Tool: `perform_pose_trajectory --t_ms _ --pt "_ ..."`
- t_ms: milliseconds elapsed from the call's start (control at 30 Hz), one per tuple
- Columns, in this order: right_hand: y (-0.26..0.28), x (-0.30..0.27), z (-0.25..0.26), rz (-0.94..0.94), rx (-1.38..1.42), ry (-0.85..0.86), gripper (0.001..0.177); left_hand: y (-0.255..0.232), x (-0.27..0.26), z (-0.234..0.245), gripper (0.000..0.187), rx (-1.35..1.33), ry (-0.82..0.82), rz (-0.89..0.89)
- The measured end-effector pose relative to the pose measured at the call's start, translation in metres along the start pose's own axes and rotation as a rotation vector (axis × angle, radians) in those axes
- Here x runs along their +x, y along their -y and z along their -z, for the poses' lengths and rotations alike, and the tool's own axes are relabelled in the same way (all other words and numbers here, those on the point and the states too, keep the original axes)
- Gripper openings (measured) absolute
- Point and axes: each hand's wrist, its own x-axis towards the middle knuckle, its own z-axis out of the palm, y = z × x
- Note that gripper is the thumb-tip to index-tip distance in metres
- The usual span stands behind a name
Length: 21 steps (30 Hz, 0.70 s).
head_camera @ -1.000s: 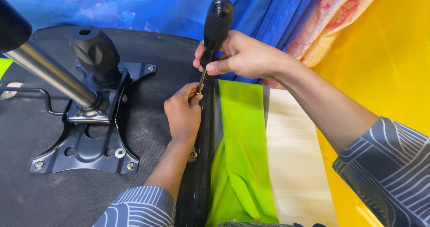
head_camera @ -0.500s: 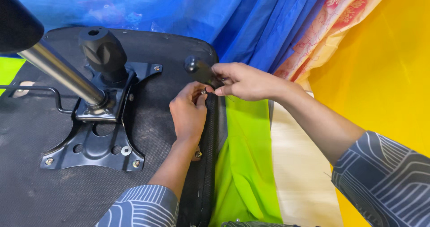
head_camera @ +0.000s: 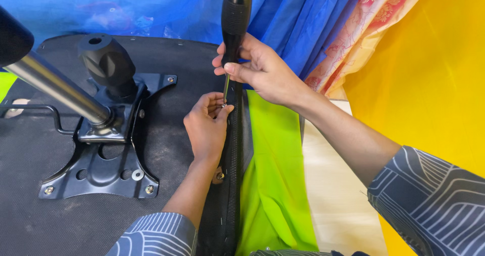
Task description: The person uses a screwdriver to tighten screws into the underside of a black chair seat, securing the seat to its metal base. The person works methodically along the edge of the seat, tightening multiple screws.
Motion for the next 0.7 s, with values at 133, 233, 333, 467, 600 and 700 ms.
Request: perform_pose_trajectory --t_ms 133,233,333,467,600,700 --pt "-0.002 0.001 -0.002 -0.029 -0.003 -0.017 0.027 0.000 0.000 0.000 0.024 0.029 0.000 -0.014" --pt "-0.003 0.000 -0.004 -0.015 -0.016 -0.033 0.027 0.000 0.000 0.000 0.024 0.030 -0.003 -0.016" --pt "-0.005 -0.007 -0.007 0.021 0.015 -0.054 0.027 0.001 0.001 0.000 0.023 0.011 0.002 0.026" --pt "-0.010 -0.019 -0.010 0.065 0.045 -0.092 0.029 0.004 0.001 0.000 0.024 0.010 -0.006 -0.027" --pt "-0.014 -0.038 -0.013 0.138 0.073 -0.076 0.029 0.005 0.000 -0.001 0.024 -0.003 -0.006 -0.025" --pt "-0.016 -0.046 -0.021 0.185 0.103 -0.087 0.030 0.004 0.000 0.001 0.024 0.023 0.000 -0.027"
